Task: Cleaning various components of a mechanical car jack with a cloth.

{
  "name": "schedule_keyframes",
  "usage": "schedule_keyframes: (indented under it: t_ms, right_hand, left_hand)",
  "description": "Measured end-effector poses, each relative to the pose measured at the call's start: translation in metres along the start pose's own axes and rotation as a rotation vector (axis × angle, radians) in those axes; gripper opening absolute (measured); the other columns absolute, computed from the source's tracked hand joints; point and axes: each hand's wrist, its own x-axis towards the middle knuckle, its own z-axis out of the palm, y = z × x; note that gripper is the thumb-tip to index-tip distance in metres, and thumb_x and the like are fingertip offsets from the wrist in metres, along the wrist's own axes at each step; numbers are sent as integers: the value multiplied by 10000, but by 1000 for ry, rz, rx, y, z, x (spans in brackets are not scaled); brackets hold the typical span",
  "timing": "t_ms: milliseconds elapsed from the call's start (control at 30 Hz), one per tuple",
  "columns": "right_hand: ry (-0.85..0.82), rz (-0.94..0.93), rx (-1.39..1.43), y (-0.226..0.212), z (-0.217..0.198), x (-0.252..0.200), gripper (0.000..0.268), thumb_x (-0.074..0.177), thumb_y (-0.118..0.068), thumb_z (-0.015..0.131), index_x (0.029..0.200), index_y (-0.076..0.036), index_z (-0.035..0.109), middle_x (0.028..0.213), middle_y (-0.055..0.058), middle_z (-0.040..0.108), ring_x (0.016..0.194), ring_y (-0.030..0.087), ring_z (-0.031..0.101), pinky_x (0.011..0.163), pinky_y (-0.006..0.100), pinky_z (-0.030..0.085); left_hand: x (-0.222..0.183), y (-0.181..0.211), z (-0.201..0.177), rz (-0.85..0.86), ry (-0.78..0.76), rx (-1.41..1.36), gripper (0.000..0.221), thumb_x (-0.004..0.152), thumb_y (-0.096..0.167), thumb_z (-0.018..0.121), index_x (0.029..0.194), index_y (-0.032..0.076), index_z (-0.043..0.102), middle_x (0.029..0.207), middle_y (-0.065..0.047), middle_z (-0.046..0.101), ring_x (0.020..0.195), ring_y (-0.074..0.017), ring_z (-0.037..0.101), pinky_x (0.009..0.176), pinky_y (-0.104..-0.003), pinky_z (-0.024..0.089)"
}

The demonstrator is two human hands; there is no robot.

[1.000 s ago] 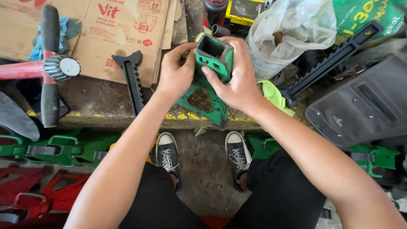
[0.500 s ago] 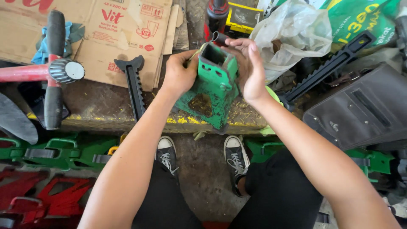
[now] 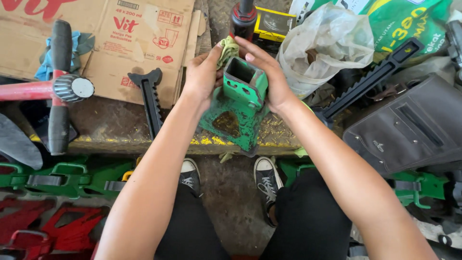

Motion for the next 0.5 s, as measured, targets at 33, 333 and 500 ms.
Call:
schedule_keyframes:
  t_ms: [33,333,500]
  right_hand:
    - [-1,1,-2,-1,-1,2,522,1059,-229,585,1544,-53,510,1544,124,559,1393,205,558,1199,355,428]
    - [175,193,2,5,-15,12,211,975,-254,722,1078,-76,769,978,17,742,863,102,694,775,272,581]
    - [137,67,-159,16,-29,18,297,1028,-186,821,984,-91,543,897,-47,577,831,60,545,724,242,461]
  left_hand:
    - [4,-3,-1,1,0,-2,329,969,345,669,1078,36,700,819,0,723,625,-66,641,546,-228,527]
    - [23,-19,4,184,205,249,351,981,357,637,1049,15,678,913,-40,693,837,-94,622,722,-221,516]
    - [18,-22,-1,223,-83,146,300,917,287,670,1090,47,622,1002,-59,698,890,-117,639,781,-264,524]
